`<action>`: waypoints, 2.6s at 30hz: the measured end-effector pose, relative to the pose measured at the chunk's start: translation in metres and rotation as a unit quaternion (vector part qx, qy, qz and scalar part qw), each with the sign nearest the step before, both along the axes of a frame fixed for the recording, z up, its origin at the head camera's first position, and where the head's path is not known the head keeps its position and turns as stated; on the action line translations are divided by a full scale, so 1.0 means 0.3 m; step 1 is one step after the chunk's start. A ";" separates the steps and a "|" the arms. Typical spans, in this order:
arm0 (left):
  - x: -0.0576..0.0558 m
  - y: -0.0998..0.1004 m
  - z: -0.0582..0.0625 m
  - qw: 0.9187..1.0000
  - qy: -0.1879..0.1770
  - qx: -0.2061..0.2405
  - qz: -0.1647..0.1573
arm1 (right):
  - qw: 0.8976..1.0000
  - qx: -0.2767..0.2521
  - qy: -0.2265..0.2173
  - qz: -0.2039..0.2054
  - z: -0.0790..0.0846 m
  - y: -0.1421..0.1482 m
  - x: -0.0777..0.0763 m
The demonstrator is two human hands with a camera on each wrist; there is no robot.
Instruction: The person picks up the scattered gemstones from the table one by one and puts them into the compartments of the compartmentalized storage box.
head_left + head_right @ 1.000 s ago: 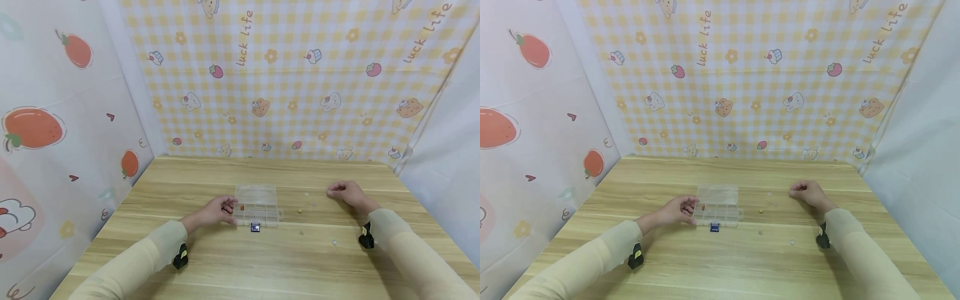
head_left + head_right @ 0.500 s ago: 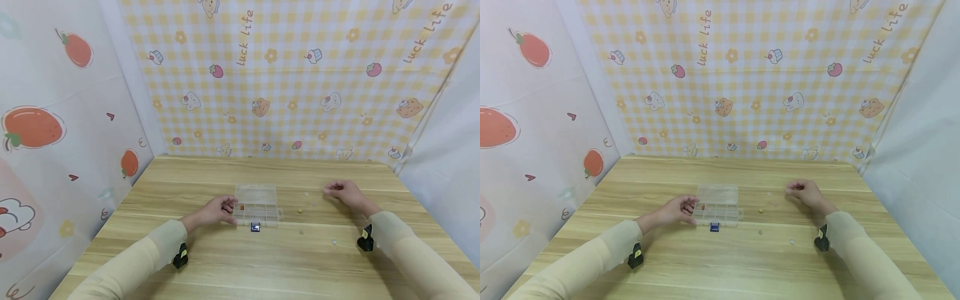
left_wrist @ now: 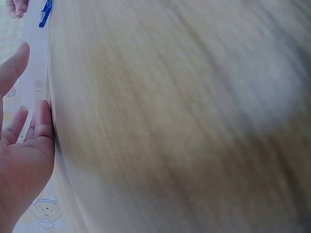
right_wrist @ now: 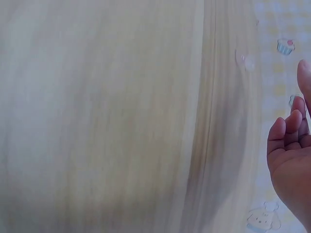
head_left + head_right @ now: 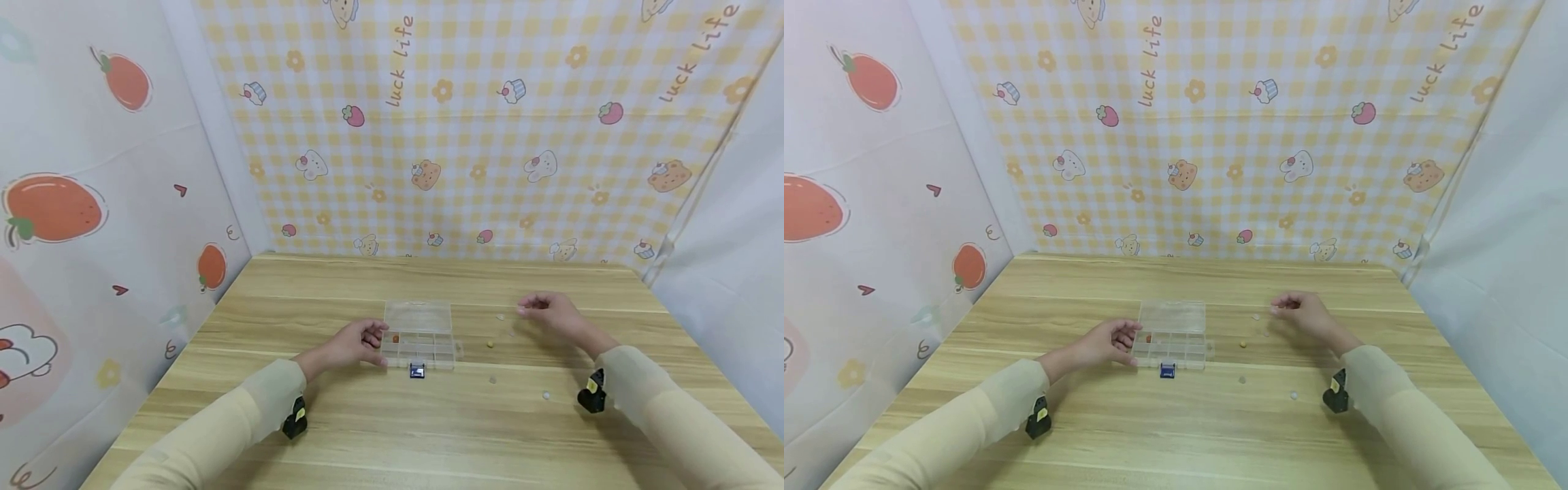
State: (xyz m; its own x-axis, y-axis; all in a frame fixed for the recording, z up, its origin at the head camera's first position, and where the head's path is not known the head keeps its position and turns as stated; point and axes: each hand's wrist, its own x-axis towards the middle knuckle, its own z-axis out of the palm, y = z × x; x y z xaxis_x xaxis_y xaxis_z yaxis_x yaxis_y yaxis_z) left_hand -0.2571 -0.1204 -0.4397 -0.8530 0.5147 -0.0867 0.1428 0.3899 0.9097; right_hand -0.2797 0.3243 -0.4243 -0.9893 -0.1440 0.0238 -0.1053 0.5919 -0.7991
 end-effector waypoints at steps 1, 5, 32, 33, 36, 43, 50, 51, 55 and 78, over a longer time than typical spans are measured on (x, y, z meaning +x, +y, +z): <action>0.000 0.000 0.001 1.000 0.001 0.000 -0.001 | 1.000 -0.004 0.000 0.002 0.001 -0.007 0.001; 0.001 0.001 0.000 1.000 0.002 -0.002 -0.001 | 1.000 -0.022 0.005 0.008 0.012 -0.041 0.007; -0.002 0.000 -0.006 1.000 0.006 -0.014 0.001 | 0.991 -0.103 -0.006 0.083 0.034 -0.300 0.048; -0.002 0.000 -0.006 1.000 0.008 -0.014 0.001 | 0.991 -0.104 -0.007 0.087 0.033 -0.309 0.048; -0.002 -0.001 -0.005 1.000 0.007 -0.014 0.003 | 0.989 -0.111 -0.006 0.098 0.029 -0.335 0.045; -0.001 -0.001 -0.004 1.000 0.004 -0.014 0.002 | 0.989 -0.102 -0.005 0.109 0.002 -0.385 0.025; -0.002 -0.002 -0.004 1.000 0.005 -0.014 0.000 | 0.987 -0.100 -0.012 0.123 0.008 -0.436 0.026; -0.002 -0.002 -0.004 1.000 0.004 -0.014 0.000 | 0.987 -0.101 -0.012 0.124 0.009 -0.444 0.025; -0.003 -0.002 -0.004 1.000 0.002 -0.014 0.001 | 0.986 -0.095 -0.005 0.140 0.013 -0.472 0.025; -0.008 -0.004 -0.008 1.000 0.004 0.004 -0.009 | 0.978 -0.049 0.010 0.201 -0.001 -0.539 0.010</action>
State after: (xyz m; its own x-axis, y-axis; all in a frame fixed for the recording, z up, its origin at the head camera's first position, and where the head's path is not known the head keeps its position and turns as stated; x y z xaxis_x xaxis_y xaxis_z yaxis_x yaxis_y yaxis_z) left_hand -0.2595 -0.1216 -0.4421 -0.8446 0.5300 -0.0760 0.1565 0.3802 0.9116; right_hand -0.2767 0.1625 -0.4245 -0.8529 -0.5166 0.0753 -0.3290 0.4199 -0.8458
